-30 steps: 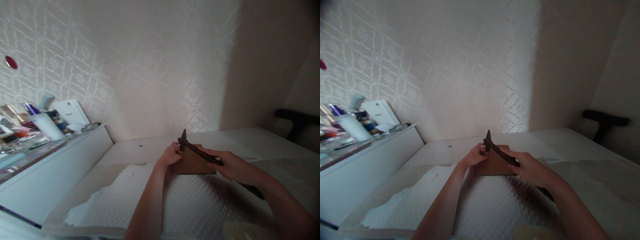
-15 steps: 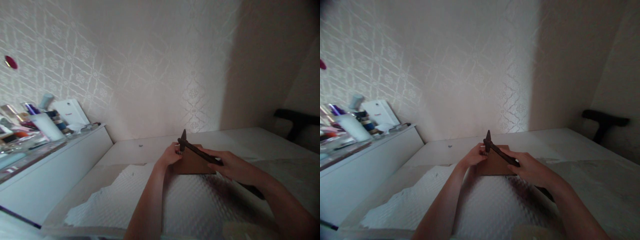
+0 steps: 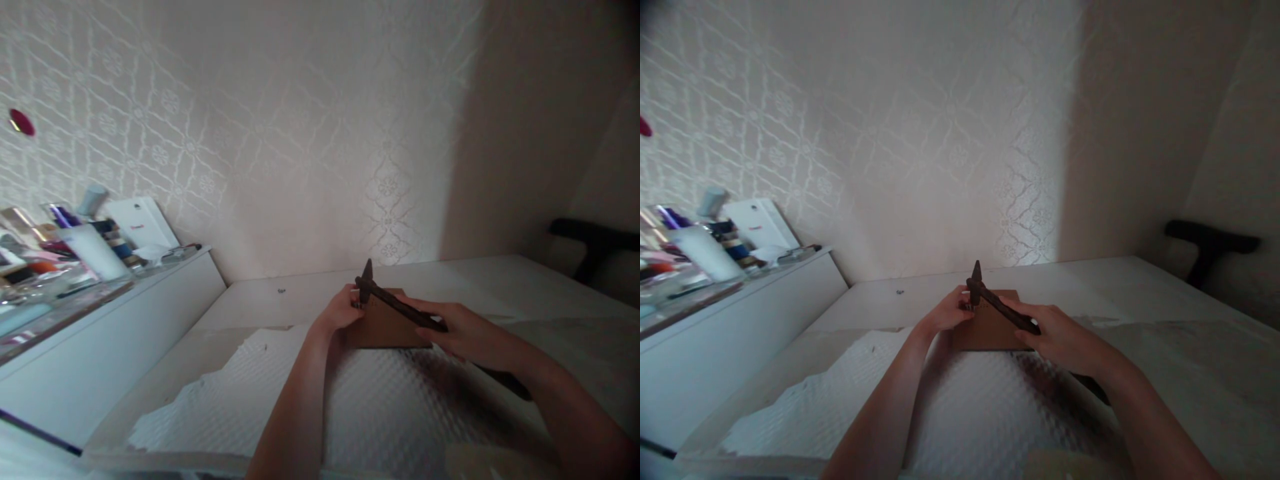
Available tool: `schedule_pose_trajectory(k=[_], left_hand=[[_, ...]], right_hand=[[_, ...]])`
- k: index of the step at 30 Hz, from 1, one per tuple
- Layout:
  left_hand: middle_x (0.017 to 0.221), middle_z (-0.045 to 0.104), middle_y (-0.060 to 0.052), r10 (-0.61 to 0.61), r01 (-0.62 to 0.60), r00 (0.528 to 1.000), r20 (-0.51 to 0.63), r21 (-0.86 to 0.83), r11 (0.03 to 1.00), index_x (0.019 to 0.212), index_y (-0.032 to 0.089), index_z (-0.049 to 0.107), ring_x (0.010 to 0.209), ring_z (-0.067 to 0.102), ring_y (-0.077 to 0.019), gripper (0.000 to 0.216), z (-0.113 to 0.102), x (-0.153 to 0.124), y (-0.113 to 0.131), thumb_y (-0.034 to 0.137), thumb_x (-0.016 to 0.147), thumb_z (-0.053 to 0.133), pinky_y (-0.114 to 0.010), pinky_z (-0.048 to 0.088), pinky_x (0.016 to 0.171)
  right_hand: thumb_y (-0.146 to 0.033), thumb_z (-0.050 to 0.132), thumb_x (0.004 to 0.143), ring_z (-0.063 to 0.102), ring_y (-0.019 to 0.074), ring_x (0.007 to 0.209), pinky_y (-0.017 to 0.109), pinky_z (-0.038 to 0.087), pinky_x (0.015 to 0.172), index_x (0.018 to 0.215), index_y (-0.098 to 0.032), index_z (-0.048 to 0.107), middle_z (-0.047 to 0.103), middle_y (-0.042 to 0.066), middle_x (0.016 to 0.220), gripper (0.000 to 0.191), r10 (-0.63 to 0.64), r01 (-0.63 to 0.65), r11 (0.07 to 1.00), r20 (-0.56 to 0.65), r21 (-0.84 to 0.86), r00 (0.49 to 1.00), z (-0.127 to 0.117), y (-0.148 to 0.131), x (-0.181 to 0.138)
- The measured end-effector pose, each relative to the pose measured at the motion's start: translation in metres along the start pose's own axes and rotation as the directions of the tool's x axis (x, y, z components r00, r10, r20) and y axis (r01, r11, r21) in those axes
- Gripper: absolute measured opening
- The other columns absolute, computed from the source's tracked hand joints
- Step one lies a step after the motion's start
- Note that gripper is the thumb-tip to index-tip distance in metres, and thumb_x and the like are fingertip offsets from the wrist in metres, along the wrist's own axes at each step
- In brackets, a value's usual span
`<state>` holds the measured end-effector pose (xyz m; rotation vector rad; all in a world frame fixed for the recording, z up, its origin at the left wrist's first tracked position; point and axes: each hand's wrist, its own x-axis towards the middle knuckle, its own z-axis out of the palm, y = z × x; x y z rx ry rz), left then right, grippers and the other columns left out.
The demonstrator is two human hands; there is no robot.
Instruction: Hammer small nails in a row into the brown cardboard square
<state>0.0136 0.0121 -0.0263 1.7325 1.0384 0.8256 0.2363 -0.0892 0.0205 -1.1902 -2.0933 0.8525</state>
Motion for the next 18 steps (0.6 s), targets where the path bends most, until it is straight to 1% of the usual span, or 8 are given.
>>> schedule_pose_trajectory(k=[3,6,8,10,12,14,16,18], left_hand=[[0.089,0.066,-0.004,0.004,-0.004,1.0,-0.013,-0.001,1.0,0.107,0.014,0.049,0.086,0.061,-0.0165,0.053,0.0001,0.0009,-0.0006,-0.007,0.059,0.054,-0.026,0.046,0.076],[0.085,0.065,-0.003,-0.002,0.003,0.999,-0.034,0.033,0.999,0.105,0.014,0.05,0.083,0.062,-0.0166,0.051,-0.0003,0.0018,-0.0014,-0.007,0.058,0.054,-0.026,0.046,0.073],[0.088,0.066,-0.004,0.013,-0.013,1.0,0.005,-0.002,1.0,0.102,0.014,0.05,0.084,0.062,-0.0167,0.049,-0.0001,0.0017,-0.0006,-0.008,0.058,0.053,-0.025,0.046,0.073],[0.09,0.066,-0.004,0.023,-0.022,0.999,0.029,-0.034,0.999,0.101,0.015,0.051,0.085,0.062,-0.0164,0.049,0.0003,0.0013,0.0009,-0.008,0.058,0.052,-0.024,0.046,0.073],[0.088,0.066,-0.003,0.003,-0.003,1.0,0.004,-0.019,1.0,0.101,0.015,0.05,0.084,0.062,-0.0157,0.049,0.0007,0.0005,0.0022,-0.008,0.058,0.052,-0.024,0.046,0.072],[0.087,0.065,-0.003,-0.014,0.015,1.0,-0.028,0.006,1.0,0.102,0.015,0.049,0.082,0.062,-0.0152,0.05,0.0008,0.0,0.0028,-0.008,0.058,0.053,-0.023,0.046,0.071],[0.09,0.066,-0.004,-0.007,0.007,1.0,-0.015,0.007,1.0,0.102,0.015,0.049,0.084,0.061,-0.0152,0.05,0.0007,-0.0002,0.0025,-0.008,0.058,0.052,-0.023,0.046,0.072],[0.093,0.066,-0.005,0.011,-0.011,1.0,0.006,-0.003,1.0,0.102,0.015,0.049,0.087,0.061,-0.0159,0.05,0.0004,-0.0001,0.0012,-0.008,0.059,0.052,-0.024,0.046,0.074]], right_hand=[[-0.024,0.048,0.081,0.059,0.0097,0.052,0.022,0.048,0.047,0.141,-0.03,0.036,0.062,0.003,0.12,0.061,-0.014,0.014,1.0,-0.006,-0.005,1.0,0.0002,0.001,0.0006],[-0.024,0.046,0.082,0.06,0.011,0.055,0.022,0.049,0.049,0.142,-0.028,0.033,0.068,0.004,0.108,0.061,-0.013,0.013,1.0,-0.011,0.009,1.0,0.0002,0.0,0.0006],[-0.022,0.046,0.082,0.064,0.0135,0.065,0.024,0.052,0.056,0.141,-0.027,0.035,0.067,0.003,0.109,0.061,-0.015,0.015,1.0,-0.009,-0.013,1.0,0.0002,-0.0012,0.0005],[-0.022,0.048,0.081,0.066,0.0161,0.078,0.027,0.054,0.066,0.139,-0.028,0.039,0.064,0.002,0.118,0.059,-0.041,0.041,0.999,-0.014,-0.034,0.999,0.0003,-0.0022,0.0007],[-0.021,0.049,0.081,0.066,0.0177,0.086,0.03,0.053,0.074,0.138,-0.029,0.04,0.061,0.002,0.122,0.059,-0.069,0.068,0.997,-0.036,-0.039,0.997,0.0003,-0.0026,0.001],[-0.021,0.049,0.081,0.066,0.0182,0.087,0.032,0.053,0.077,0.138,-0.03,0.04,0.061,0.002,0.122,0.059,-0.076,0.074,0.996,-0.058,-0.04,0.995,0.0002,-0.0031,0.0011],[-0.021,0.049,0.08,0.066,0.0186,0.085,0.033,0.054,0.076,0.138,-0.029,0.04,0.062,0.002,0.121,0.059,-0.06,0.057,0.997,-0.052,-0.05,0.997,0.0001,-0.004,0.0009],[-0.022,0.05,0.08,0.066,0.0195,0.087,0.034,0.054,0.076,0.138,-0.027,0.041,0.061,0.003,0.123,0.058,-0.054,0.052,0.997,-0.039,-0.056,0.998,-0.0001,-0.0049,0.0008]])
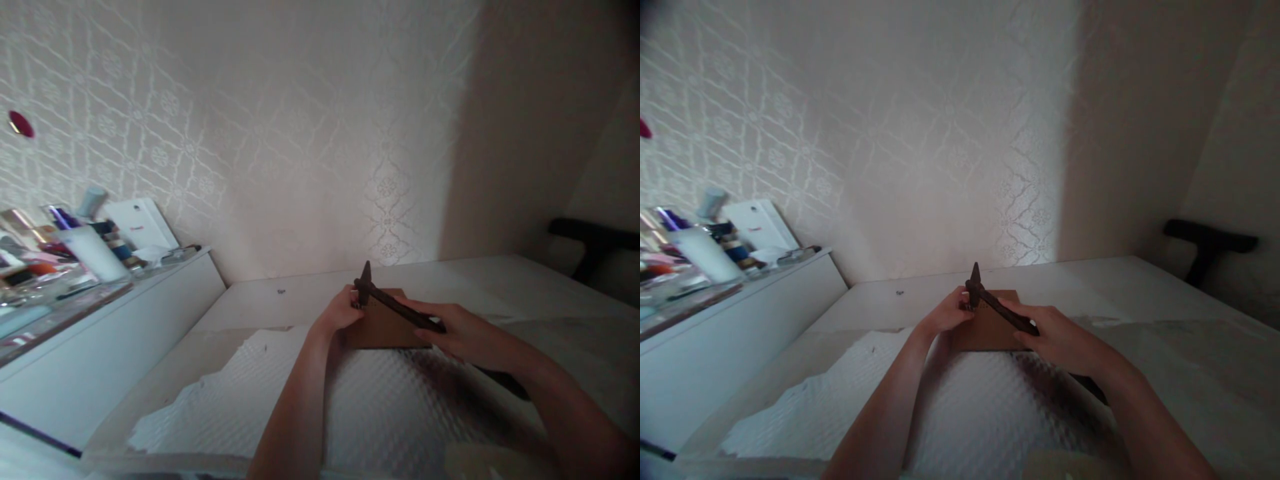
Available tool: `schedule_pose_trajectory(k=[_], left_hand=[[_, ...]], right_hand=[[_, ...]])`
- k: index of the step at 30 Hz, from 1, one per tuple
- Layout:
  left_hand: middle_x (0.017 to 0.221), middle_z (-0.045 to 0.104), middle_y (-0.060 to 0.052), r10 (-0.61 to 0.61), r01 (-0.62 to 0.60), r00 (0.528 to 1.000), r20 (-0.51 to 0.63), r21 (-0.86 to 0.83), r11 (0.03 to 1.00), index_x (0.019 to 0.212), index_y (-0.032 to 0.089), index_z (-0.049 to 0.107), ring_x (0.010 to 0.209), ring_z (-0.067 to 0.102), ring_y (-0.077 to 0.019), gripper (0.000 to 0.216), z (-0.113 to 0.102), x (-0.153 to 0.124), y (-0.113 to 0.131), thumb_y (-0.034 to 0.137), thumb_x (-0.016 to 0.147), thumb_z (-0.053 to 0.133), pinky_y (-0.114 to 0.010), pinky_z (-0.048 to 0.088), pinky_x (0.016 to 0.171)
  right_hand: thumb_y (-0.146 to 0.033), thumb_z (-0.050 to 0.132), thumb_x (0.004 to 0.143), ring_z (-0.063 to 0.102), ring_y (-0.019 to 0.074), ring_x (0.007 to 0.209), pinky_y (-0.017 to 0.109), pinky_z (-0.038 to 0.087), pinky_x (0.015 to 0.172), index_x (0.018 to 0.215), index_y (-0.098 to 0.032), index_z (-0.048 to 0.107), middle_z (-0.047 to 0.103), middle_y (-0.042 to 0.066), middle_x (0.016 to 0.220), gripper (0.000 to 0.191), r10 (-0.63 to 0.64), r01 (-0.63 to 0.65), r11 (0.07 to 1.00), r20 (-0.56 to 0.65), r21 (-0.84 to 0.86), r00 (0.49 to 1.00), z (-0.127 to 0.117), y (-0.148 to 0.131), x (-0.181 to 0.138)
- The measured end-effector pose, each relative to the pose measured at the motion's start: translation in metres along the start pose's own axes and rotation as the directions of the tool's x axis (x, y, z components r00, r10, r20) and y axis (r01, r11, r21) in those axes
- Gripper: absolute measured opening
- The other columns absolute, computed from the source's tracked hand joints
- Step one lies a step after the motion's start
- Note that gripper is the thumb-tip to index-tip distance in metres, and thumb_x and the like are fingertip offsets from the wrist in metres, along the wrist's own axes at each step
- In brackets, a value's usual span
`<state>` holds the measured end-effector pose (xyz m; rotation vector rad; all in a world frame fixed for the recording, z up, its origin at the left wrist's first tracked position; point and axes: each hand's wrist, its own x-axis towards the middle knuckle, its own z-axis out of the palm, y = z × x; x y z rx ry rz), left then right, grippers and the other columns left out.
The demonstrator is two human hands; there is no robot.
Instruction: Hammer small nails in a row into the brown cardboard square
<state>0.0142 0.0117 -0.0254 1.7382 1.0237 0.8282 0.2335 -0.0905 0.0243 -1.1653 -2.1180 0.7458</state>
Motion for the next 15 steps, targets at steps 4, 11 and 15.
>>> schedule_pose_trajectory(k=[4,11,15], left_hand=[[0.093,0.065,-0.006,-0.013,0.014,0.999,-0.036,0.036,0.999,0.106,0.014,0.048,0.086,0.062,-0.0181,0.051,-0.0006,0.0009,-0.0033,-0.006,0.06,0.055,-0.028,0.046,0.076],[0.092,0.065,-0.006,-0.01,0.011,1.0,-0.027,0.045,0.999,0.106,0.014,0.047,0.085,0.062,-0.0164,0.05,-0.0004,0.0014,-0.0032,-0.006,0.06,0.055,-0.025,0.047,0.072],[0.096,0.065,-0.007,0.006,-0.006,1.0,0.005,0.011,1.0,0.107,0.014,0.047,0.087,0.062,-0.0172,0.053,-0.0001,0.0014,-0.0029,-0.007,0.059,0.053,-0.027,0.047,0.074]], right_hand=[[-0.028,0.05,0.083,0.062,0.0208,0.101,0.032,0.053,0.079,0.138,-0.027,0.041,0.057,0.004,0.128,0.055,-0.028,0.028,1.0,-0.01,0.009,1.0,0.0,0.0012,0.0005],[-0.024,0.051,0.082,0.059,0.0217,0.108,0.035,0.047,0.092,0.136,-0.027,0.045,0.058,0.002,0.128,0.054,-0.061,0.06,0.998,-0.033,-0.012,0.998,0.0001,-0.0004,0.0],[-0.023,0.05,0.083,0.061,0.0222,0.104,0.038,0.048,0.091,0.136,-0.027,0.044,0.061,0.002,0.123,0.054,-0.02,0.02,1.0,-0.012,-0.012,1.0,-0.0002,-0.002,-0.0004]])
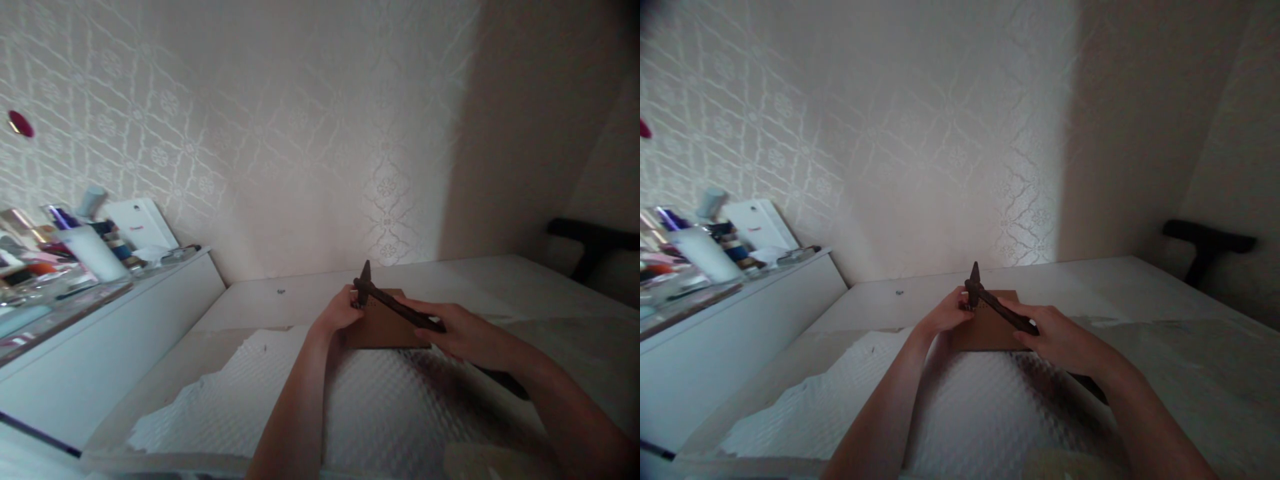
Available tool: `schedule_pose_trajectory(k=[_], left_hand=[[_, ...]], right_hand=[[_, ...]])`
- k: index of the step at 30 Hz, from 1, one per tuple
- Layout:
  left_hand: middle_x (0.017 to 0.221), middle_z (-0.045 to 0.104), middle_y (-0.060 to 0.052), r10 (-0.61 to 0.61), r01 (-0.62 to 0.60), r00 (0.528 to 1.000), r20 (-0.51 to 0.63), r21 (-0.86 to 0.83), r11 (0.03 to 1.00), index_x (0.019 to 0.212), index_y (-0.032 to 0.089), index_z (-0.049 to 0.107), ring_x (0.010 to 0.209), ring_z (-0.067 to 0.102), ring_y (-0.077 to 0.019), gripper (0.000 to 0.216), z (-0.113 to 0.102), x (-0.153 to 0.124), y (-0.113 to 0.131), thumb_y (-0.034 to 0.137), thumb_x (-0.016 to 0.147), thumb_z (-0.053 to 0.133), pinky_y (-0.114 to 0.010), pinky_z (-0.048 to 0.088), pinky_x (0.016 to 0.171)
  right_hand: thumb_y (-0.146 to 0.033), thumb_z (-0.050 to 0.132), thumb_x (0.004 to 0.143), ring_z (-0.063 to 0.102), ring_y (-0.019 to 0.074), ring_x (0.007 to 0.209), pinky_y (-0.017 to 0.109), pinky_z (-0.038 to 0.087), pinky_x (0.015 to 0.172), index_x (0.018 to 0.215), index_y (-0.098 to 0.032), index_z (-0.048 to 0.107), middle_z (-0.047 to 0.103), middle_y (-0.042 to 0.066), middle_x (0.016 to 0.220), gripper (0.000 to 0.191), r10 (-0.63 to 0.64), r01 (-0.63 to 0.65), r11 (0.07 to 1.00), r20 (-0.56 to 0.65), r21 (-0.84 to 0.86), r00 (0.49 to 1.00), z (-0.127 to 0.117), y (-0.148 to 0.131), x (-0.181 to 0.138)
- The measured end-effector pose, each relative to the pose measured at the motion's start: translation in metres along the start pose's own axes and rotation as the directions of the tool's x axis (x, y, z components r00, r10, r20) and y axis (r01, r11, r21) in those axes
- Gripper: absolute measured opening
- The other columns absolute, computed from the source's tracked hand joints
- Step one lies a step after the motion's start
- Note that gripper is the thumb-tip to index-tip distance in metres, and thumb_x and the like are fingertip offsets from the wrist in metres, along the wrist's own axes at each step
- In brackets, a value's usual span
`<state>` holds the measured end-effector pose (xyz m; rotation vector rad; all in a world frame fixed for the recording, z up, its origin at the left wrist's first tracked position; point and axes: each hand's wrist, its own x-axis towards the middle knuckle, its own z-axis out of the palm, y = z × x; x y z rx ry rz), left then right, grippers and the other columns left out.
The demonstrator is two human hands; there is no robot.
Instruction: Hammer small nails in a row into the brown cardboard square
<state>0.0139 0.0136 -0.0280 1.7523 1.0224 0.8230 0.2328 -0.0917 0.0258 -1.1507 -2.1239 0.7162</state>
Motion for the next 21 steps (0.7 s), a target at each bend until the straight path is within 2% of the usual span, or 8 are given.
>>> schedule_pose_trajectory(k=[3,6,8,13,16,21], left_hand=[[0.098,0.065,-0.008,-0.012,0.012,1.0,-0.012,-0.01,1.0,0.107,0.013,0.047,0.088,0.062,-0.0175,0.053,-0.0001,0.0003,-0.0002,-0.007,0.059,0.053,-0.027,0.047,0.076],[0.094,0.066,-0.006,-0.028,0.028,0.999,-0.027,0.0,1.0,0.107,0.014,0.048,0.088,0.062,-0.017,0.053,-0.0003,0.0006,-0.0007,-0.007,0.059,0.054,-0.026,0.047,0.076],[0.095,0.066,-0.006,-0.025,0.025,1.0,-0.003,-0.02,0.999,0.106,0.014,0.047,0.088,0.062,-0.0171,0.052,-0.0003,0.0007,-0.001,-0.008,0.059,0.053,-0.026,0.047,0.075],[0.095,0.066,-0.006,0.002,-0.002,1.0,-0.011,-0.027,1.0,0.103,0.014,0.048,0.087,0.062,-0.0167,0.049,0.0,0.0,-0.0004,-0.008,0.059,0.052,-0.026,0.047,0.075],[0.096,0.065,-0.008,0.013,-0.012,1.0,0.021,-0.05,0.999,0.103,0.013,0.047,0.089,0.062,-0.0176,0.05,-0.0004,-0.0008,0.0016,-0.009,0.059,0.05,-0.027,0.047,0.077],[0.09,0.066,-0.006,-0.012,0.012,1.0,0.022,-0.021,1.0,0.105,0.013,0.048,0.086,0.063,-0.0174,0.05,-0.0017,-0.0016,0.0032,-0.007,0.06,0.053,-0.028,0.048,0.076]], right_hand=[[-0.022,0.051,0.082,0.06,0.0217,0.106,0.035,0.048,0.091,0.137,-0.024,0.043,0.06,0.004,0.125,0.055,-0.021,0.02,1.0,-0.012,-0.013,1.0,-0.0002,0.0001,0.0],[-0.024,0.05,0.082,0.065,0.0191,0.091,0.03,0.054,0.075,0.136,-0.027,0.044,0.06,0.002,0.125,0.054,0.002,-0.003,1.0,-0.012,-0.025,1.0,-0.0003,0.0,-0.0003],[-0.024,0.05,0.082,0.067,0.018,0.085,0.029,0.055,0.071,0.137,-0.028,0.043,0.061,0.001,0.123,0.055,0.017,-0.017,1.0,0.009,-0.025,1.0,-0.0002,-0.0001,-0.0002],[-0.023,0.052,0.081,0.059,0.0228,0.108,0.037,0.049,0.089,0.134,-0.025,0.047,0.063,0.004,0.12,0.053,-0.021,0.021,0.999,-0.01,0.037,1.0,0.0,0.0,0.0011],[-0.022,0.052,0.081,0.058,0.0237,0.109,0.04,0.047,0.092,0.134,-0.024,0.047,0.068,0.003,0.11,0.054,0.0,0.0,1.0,-0.002,0.03,1.0,0.0003,0.0007,0.001],[-0.021,0.051,0.08,0.059,0.0213,0.108,0.036,0.047,0.092,0.134,-0.026,0.047,0.062,0.002,0.122,0.054,-0.013,0.013,1.0,-0.025,0.028,1.0,0.0014,0.0025,0.0]])
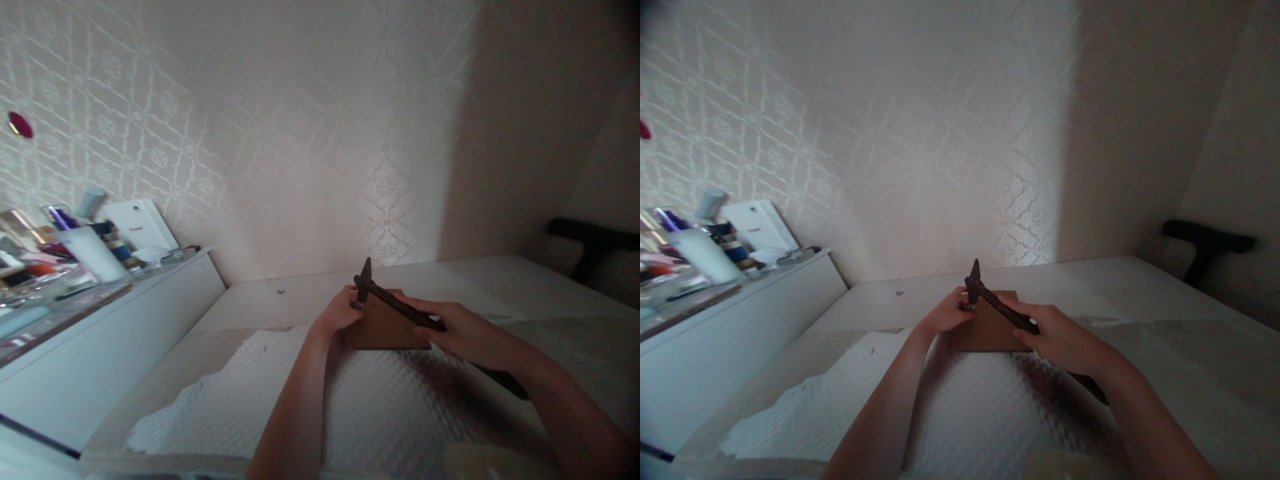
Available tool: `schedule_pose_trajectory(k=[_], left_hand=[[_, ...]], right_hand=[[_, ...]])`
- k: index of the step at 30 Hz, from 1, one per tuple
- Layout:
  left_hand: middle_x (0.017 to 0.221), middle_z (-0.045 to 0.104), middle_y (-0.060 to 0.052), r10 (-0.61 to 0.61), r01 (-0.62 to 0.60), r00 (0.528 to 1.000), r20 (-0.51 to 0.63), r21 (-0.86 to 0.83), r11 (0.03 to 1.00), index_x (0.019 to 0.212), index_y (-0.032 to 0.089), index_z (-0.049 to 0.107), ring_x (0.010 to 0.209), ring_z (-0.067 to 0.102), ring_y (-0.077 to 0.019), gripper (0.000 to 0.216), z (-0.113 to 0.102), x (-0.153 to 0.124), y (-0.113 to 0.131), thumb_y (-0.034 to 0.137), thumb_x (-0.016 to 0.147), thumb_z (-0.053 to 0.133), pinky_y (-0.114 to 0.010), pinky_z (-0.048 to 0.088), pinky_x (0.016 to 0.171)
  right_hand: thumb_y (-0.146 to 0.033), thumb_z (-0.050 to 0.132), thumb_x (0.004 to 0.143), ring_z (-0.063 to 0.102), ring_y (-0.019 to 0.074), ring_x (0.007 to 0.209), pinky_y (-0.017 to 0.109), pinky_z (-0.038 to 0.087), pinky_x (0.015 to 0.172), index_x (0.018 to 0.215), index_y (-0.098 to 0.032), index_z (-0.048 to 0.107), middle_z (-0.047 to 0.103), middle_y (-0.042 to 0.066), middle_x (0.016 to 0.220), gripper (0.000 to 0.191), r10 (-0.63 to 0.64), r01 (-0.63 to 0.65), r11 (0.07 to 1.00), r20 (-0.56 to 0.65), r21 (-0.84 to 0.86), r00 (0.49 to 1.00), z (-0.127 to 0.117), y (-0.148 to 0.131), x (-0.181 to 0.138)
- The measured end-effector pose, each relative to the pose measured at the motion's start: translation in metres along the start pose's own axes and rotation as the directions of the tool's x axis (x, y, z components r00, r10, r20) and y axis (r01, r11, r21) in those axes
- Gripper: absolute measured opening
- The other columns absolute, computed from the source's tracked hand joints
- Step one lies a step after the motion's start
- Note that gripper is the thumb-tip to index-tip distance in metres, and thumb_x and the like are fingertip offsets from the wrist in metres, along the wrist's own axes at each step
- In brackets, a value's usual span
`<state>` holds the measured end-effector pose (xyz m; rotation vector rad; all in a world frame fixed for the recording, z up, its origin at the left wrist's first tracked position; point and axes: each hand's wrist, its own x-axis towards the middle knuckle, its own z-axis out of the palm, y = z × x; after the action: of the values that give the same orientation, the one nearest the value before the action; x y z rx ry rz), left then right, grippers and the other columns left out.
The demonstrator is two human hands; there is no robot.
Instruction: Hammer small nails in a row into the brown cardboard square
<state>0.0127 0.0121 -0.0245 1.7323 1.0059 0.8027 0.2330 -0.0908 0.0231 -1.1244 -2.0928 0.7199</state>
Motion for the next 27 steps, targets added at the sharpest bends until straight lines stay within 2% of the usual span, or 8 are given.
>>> schedule_pose_trajectory(k=[5,10,12,14,17,19,22,27], left_hand=[[0.092,0.067,-0.006,0.001,-0.001,1.0,-0.013,-0.02,1.0,0.107,0.014,0.048,0.087,0.063,-0.0173,0.052,0.001,0.0,-0.001,-0.007,0.06,0.054,-0.028,0.048,0.076],[0.093,0.066,-0.005,0.009,-0.009,1.0,-0.008,-0.01,1.0,0.108,0.015,0.049,0.087,0.062,-0.0168,0.054,0.001,0.0,-0.001,-0.007,0.059,0.053,-0.027,0.047,0.076],[0.087,0.065,-0.003,-0.004,0.007,0.999,-0.047,0.055,0.998,0.109,0.015,0.049,0.082,0.061,-0.0158,0.054,0.0,0.0,-0.003,-0.005,0.06,0.054,-0.026,0.046,0.075],[0.081,0.063,-0.001,-0.019,0.028,0.997,-0.074,0.114,0.993,0.113,0.015,0.049,0.078,0.06,-0.015,0.056,-0.001,0.0,-0.005,-0.003,0.06,0.056,-0.026,0.045,0.074],[0.082,0.062,0.0,-0.048,0.059,0.994,-0.095,0.125,0.99,0.119,0.016,0.046,0.078,0.058,-0.0139,0.063,-0.002,0.0,-0.005,-0.002,0.06,0.058,-0.026,0.045,0.076],[0.089,0.061,-0.002,-0.062,0.078,0.989,-0.137,0.112,0.991,0.122,0.016,0.044,0.081,0.057,-0.0138,0.066,-0.002,0.0,-0.002,0.001,0.06,0.061,-0.025,0.045,0.077],[0.096,0.061,-0.006,-0.069,0.096,0.964,-0.258,0.094,0.991,0.123,0.016,0.043,0.083,0.058,-0.015,0.059,-0.002,0.001,0.006,0.01,0.067,0.062,-0.026,0.044,0.076],[0.095,0.063,-0.006,-0.031,0.136,0.855,-0.518,0.167,0.977,0.111,0.018,0.054,0.086,0.059,-0.0175,0.032,-0.005,0.001,0.011,0.018,0.079,0.053,-0.028,0.042,0.08]], right_hand=[[-0.021,0.051,0.08,0.059,0.0221,0.108,0.037,0.048,0.091,0.137,-0.026,0.044,0.059,0.003,0.126,0.057,-0.003,0.003,1.0,0.018,-0.003,1.0,-0.001,0.0,0.0],[-0.024,0.049,0.082,0.065,0.0199,0.092,0.03,0.054,0.073,0.138,-0.026,0.042,0.064,0.002,0.118,0.056,0.044,-0.043,0.999,0.052,-0.019,0.998,-0.001,-0.002,0.0],[-0.025,0.049,0.082,0.064,0.0195,0.094,0.028,0.054,0.073,0.136,-0.027,0.044,0.063,0.001,0.12,0.054,0.025,-0.025,0.999,0.013,-0.023,1.0,-0.001,0.0,0.001],[-0.026,0.049,0.082,0.061,0.0205,0.104,0.03,0.052,0.081,0.134,-0.027,0.047,0.061,0.0,0.124,0.052,0.009,-0.011,0.999,-0.05,-0.041,0.999,-0.001,0.006,0.003],[-0.027,0.048,0.082,0.059,0.0217,0.108,0.033,0.049,0.087,0.132,-0.025,0.049,0.06,0.002,0.124,0.05,0.045,-0.069,0.989,-0.173,-0.132,0.984,-0.001,0.019,0.007],[-0.025,0.048,0.08,0.062,0.0237,0.101,0.034,0.049,0.083,0.13,-0.024,0.051,0.065,0.005,0.116,0.05,0.113,-0.191,0.938,-0.267,-0.288,0.957,-0.002,0.027,0.008],[-0.022,0.049,0.078,0.064,0.0273,0.094,0.036,0.048,0.077,0.127,-0.025,0.054,0.069,0.008,0.104,0.05,0.198,-0.373,0.779,-0.367,-0.503,0.909,-0.002,0.036,0.009],[-0.025,0.041,0.084,0.063,0.0307,0.09,0.039,0.046,0.072,0.121,-0.016,0.059,0.068,0.015,0.094,0.042,0.323,-0.524,0.629,-0.42,-0.575,0.848,-0.003,0.046,0.007]])
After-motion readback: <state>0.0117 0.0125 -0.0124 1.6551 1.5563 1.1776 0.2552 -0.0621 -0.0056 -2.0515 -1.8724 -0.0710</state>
